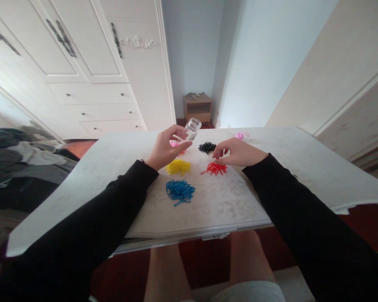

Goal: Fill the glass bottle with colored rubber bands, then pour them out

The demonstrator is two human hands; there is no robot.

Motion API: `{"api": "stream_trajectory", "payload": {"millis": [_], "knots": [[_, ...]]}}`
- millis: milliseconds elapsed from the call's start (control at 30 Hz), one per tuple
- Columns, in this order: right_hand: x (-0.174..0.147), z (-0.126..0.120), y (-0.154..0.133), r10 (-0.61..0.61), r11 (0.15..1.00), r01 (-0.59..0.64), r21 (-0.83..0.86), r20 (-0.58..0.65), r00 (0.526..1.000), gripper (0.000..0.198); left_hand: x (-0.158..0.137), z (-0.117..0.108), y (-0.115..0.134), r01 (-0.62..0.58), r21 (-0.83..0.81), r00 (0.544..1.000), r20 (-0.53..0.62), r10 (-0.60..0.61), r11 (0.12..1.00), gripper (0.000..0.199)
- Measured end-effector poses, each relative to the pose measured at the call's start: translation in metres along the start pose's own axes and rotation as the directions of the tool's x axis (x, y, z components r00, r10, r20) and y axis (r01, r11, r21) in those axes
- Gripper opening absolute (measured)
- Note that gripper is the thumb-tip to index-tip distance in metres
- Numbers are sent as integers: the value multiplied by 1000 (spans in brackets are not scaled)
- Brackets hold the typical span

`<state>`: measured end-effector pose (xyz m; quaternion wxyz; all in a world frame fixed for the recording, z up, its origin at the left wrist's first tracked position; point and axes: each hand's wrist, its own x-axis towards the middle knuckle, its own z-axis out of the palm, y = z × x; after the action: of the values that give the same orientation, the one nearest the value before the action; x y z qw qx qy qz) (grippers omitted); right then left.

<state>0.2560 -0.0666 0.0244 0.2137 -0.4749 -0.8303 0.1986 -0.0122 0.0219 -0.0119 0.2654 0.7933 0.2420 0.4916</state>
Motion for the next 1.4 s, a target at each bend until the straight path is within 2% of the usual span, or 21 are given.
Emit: {"api": "stream_trajectory", "payload": {"millis": [200, 467, 600, 800, 967, 1167, 1267, 1400], "knots": [[-2, 1, 7, -12, 999, 17, -43, 115, 993, 17, -2, 0, 6, -70, 81, 997, 38, 67, 994, 31], [3, 4, 11, -83, 994, 91, -58, 120, 989, 15, -2, 0, 7, -87, 102, 995, 62, 81, 991, 33], [1, 0, 7, -96, 994, 100, -52, 75, 993, 16, -2, 0, 6, -115, 105, 992, 70, 108, 988, 33], [-1, -5, 2, -23, 1000, 23, -18, 21, 1000, 17, -2, -1, 3, -134, 158, 988, 100, 120, 978, 32], [-2, -7, -4, -9, 1000, 10, 4, -63, 998, 13, -2, -1, 4, -163, 182, 980, 140, 138, 970, 32], [-3, -6, -5, 5, 993, 17, 119, -183, 983, 3, -2, -1, 6, -179, 214, 972, 190, 139, 960, 32], [-2, -6, -5, 22, 981, 25, 191, -239, 971, 5, -2, -1, 5, -179, 231, 969, 207, 131, 956, 33], [-1, -6, -4, 29, 981, 37, 192, -329, 944, 9, -3, 0, 5, -173, 253, 968, 222, 117, 952, 34]]}}
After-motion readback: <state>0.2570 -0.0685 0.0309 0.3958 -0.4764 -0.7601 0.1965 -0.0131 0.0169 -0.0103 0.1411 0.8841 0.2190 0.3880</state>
